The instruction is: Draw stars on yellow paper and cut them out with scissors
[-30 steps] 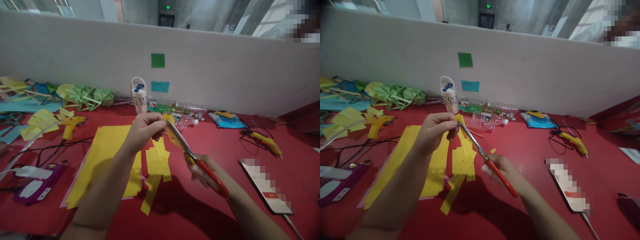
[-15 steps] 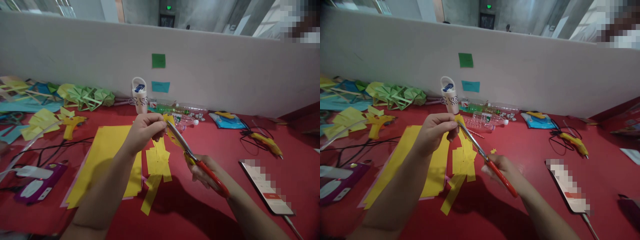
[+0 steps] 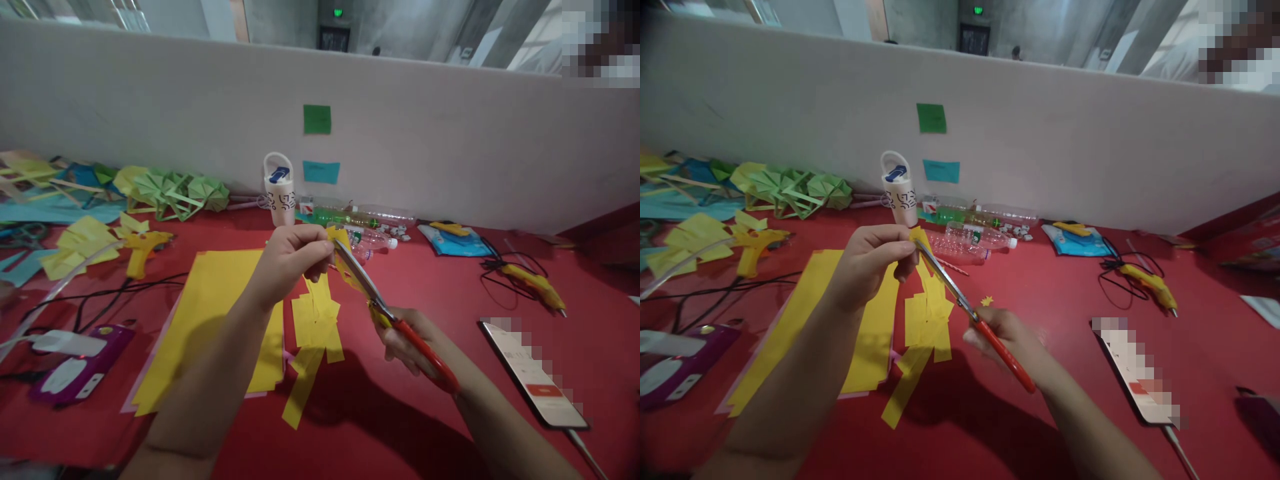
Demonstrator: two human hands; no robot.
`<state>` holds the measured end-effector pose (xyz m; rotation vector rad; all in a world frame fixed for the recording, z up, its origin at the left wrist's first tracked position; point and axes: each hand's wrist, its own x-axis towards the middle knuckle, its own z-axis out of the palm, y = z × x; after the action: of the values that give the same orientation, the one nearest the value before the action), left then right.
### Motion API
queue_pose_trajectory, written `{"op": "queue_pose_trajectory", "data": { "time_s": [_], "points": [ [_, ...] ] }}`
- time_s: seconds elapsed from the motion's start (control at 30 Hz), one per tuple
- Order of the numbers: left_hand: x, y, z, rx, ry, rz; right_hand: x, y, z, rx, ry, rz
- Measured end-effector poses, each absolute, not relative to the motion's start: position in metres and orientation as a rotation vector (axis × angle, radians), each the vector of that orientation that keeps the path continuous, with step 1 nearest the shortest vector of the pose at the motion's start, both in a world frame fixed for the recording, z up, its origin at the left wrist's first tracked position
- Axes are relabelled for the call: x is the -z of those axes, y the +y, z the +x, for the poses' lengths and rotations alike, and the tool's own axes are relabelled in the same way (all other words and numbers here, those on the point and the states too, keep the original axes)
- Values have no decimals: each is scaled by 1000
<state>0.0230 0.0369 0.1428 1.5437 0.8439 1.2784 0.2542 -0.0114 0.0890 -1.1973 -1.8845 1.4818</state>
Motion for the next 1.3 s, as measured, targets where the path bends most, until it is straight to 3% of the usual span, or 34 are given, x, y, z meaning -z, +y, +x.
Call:
{"op": "queue_pose_trajectory", "data": {
  "time_s": [0.3,1.3],
  "points": [
    [-141,38,23,-1421,861,1547,-88,-11,254,-1450,-1883,-1149],
    [-138,37,30,-1329,801,1466,-78,-13,251,-1533,-1802,-1032]
  ]
}}
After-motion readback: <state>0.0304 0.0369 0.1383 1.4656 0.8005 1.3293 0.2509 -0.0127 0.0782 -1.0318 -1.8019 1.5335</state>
